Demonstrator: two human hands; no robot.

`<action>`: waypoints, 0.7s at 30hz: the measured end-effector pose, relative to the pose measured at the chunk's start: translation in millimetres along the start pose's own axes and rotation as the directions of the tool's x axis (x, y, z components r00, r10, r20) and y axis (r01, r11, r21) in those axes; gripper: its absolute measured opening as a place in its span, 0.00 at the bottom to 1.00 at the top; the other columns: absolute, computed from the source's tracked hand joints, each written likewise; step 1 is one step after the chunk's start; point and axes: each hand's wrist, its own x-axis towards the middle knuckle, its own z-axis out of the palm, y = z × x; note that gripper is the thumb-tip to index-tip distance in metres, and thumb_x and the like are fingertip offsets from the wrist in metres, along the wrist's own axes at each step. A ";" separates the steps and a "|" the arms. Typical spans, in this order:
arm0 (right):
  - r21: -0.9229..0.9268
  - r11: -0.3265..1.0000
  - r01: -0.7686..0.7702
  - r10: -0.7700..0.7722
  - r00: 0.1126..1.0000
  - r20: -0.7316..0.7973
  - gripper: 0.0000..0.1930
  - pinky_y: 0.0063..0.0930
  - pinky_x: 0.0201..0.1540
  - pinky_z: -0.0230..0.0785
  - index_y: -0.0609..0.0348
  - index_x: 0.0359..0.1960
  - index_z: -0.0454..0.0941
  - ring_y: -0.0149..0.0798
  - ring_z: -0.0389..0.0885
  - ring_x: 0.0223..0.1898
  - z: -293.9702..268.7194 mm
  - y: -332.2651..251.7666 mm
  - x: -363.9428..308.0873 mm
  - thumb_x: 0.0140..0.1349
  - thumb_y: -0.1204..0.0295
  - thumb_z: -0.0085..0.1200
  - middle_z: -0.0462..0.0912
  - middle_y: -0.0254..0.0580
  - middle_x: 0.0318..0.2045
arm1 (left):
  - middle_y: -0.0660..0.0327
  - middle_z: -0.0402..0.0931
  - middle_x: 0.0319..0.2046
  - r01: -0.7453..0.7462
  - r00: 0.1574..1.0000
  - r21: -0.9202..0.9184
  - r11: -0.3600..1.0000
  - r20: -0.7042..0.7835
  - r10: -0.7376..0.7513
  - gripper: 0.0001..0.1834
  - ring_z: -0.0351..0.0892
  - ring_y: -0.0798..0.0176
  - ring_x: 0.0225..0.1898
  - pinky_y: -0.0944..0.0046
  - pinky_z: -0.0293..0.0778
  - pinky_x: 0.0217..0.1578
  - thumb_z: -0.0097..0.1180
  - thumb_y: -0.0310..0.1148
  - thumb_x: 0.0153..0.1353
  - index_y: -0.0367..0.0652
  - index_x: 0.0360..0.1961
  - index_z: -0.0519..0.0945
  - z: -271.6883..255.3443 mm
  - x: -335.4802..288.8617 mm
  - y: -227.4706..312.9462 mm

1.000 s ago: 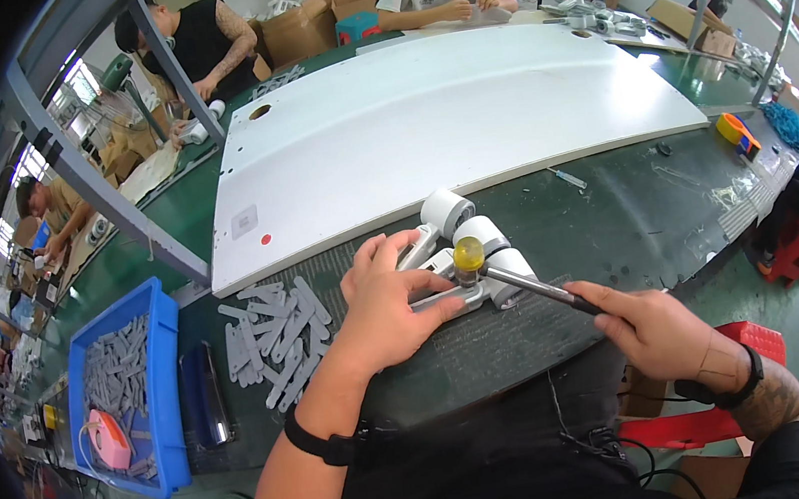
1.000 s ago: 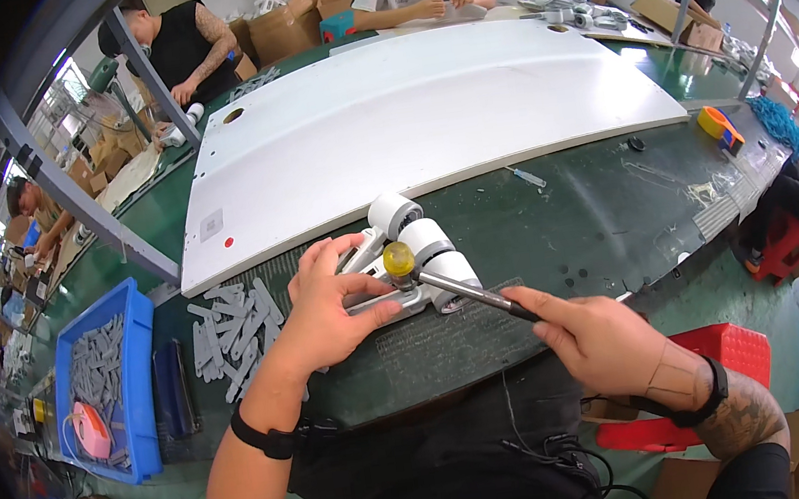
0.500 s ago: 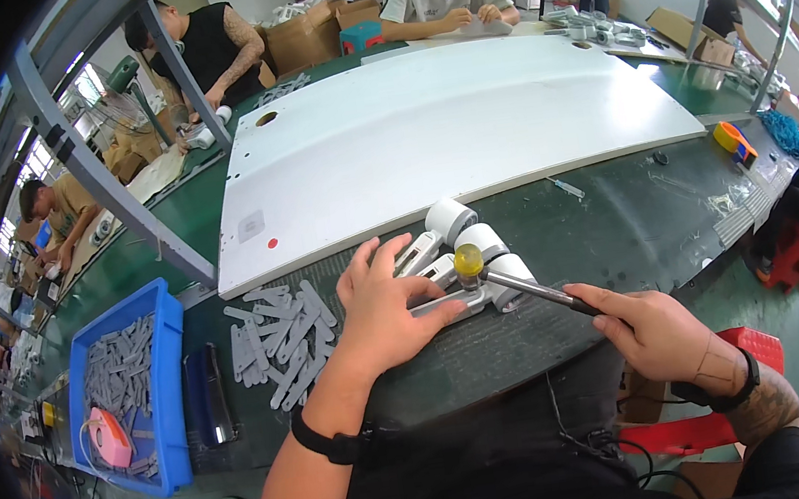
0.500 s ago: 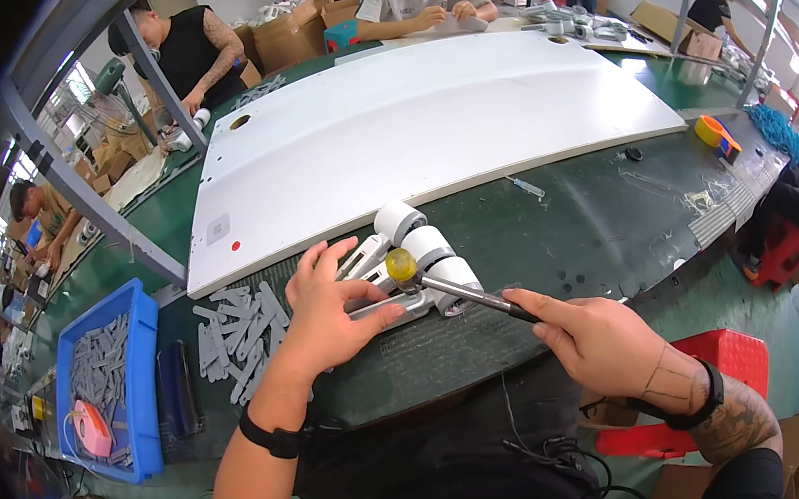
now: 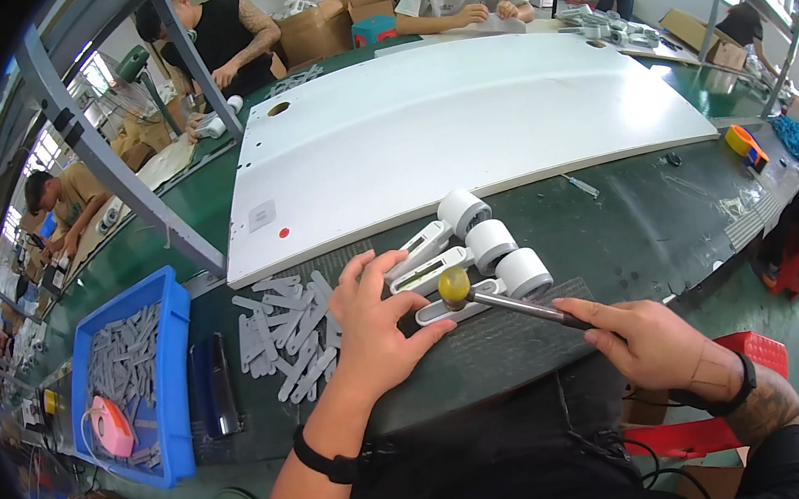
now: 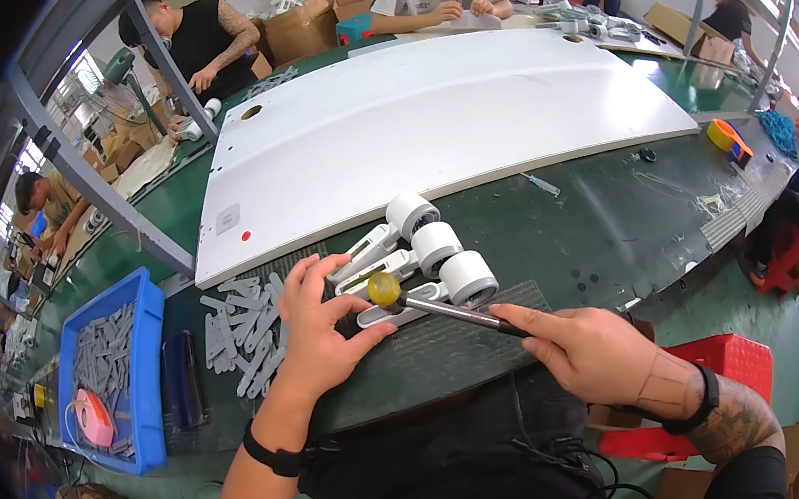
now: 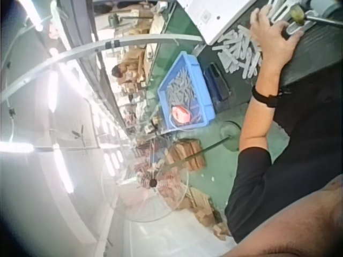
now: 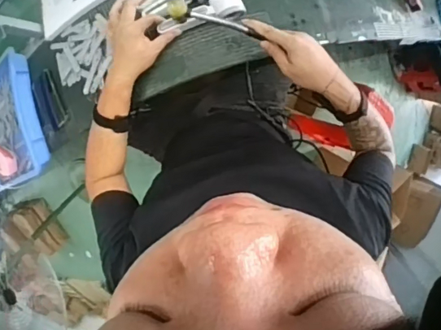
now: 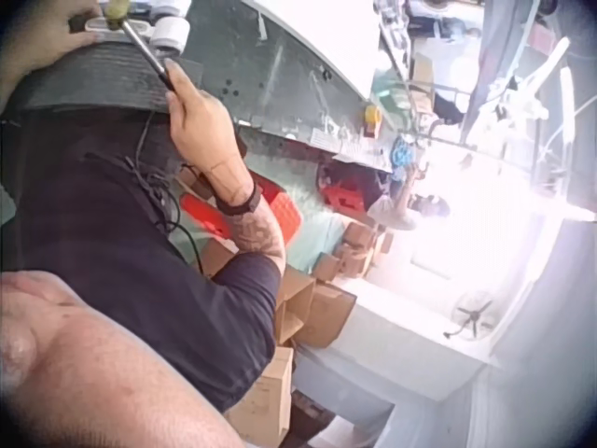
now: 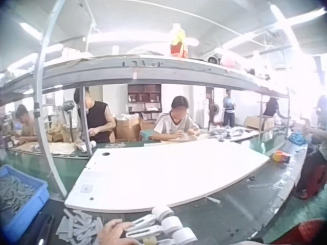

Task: Assembling white plastic components by hammering clips into them on a factory workbench.

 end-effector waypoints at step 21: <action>0.140 0.990 0.016 -0.009 0.999 -0.052 0.26 0.48 0.43 0.79 0.49 0.77 0.77 0.59 0.87 0.35 -3.2 -25.9 17.0 0.78 0.71 0.56 0.87 0.55 0.33 | 0.59 0.73 0.73 0.015 1.000 -0.090 0.996 0.016 -0.014 0.20 0.60 0.40 0.77 0.37 0.53 0.73 0.89 0.47 0.46 0.51 0.33 0.90 7.1 -2.9 -10.1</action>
